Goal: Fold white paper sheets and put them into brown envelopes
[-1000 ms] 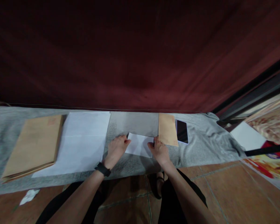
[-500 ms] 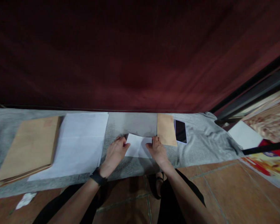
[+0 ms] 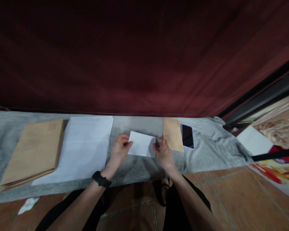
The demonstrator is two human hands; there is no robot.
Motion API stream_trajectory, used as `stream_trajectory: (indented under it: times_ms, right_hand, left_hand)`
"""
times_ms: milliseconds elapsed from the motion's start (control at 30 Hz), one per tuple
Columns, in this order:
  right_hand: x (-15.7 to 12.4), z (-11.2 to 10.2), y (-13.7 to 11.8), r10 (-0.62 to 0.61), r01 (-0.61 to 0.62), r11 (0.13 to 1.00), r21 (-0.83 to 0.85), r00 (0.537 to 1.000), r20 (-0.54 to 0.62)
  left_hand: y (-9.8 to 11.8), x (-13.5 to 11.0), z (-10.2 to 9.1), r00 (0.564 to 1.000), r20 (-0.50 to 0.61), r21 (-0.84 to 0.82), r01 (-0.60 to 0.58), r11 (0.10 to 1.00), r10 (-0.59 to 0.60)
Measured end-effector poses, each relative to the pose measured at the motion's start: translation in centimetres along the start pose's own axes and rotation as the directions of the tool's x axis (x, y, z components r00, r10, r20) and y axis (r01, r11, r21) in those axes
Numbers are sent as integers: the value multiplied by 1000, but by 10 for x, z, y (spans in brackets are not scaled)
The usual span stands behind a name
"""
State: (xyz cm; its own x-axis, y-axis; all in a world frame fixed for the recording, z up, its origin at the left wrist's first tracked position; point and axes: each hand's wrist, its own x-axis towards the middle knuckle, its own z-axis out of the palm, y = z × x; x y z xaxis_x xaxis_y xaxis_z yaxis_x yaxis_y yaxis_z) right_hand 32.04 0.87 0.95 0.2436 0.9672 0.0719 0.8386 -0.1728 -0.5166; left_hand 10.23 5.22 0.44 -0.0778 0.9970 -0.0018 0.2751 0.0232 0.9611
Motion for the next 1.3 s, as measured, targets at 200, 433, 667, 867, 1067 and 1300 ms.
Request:
stream_trajectory:
  times_ms: [200,433,667,867,1067,1300]
  right_hand:
    - [7,1,-3,-246,285,940,187,947,-204]
    - [-16,28,-24,-485,483,863,150,874,-23]
    - [-45,49,-27,-612,627,778,-47,772,172]
    - [-44,49,-22,-599,618,778,-115,784,163]
    - [-46,49,-21,-601,621,776,-113,781,170]
    - [-47,57,-11,-615,630,759,-166,777,135]
  left_hand:
    - [-10,13,-1,981,-193,-67,3,998,-15]
    - [-17,16,6,974,-222,146,83,986,-49]
    - [0,2,7,990,-142,442,74,894,-12]
    - [5,-6,2,988,-79,616,-59,786,136]
    - [-12,-30,21,892,176,565,-438,699,417]
    - [-32,-64,25,835,379,665,-545,510,398]
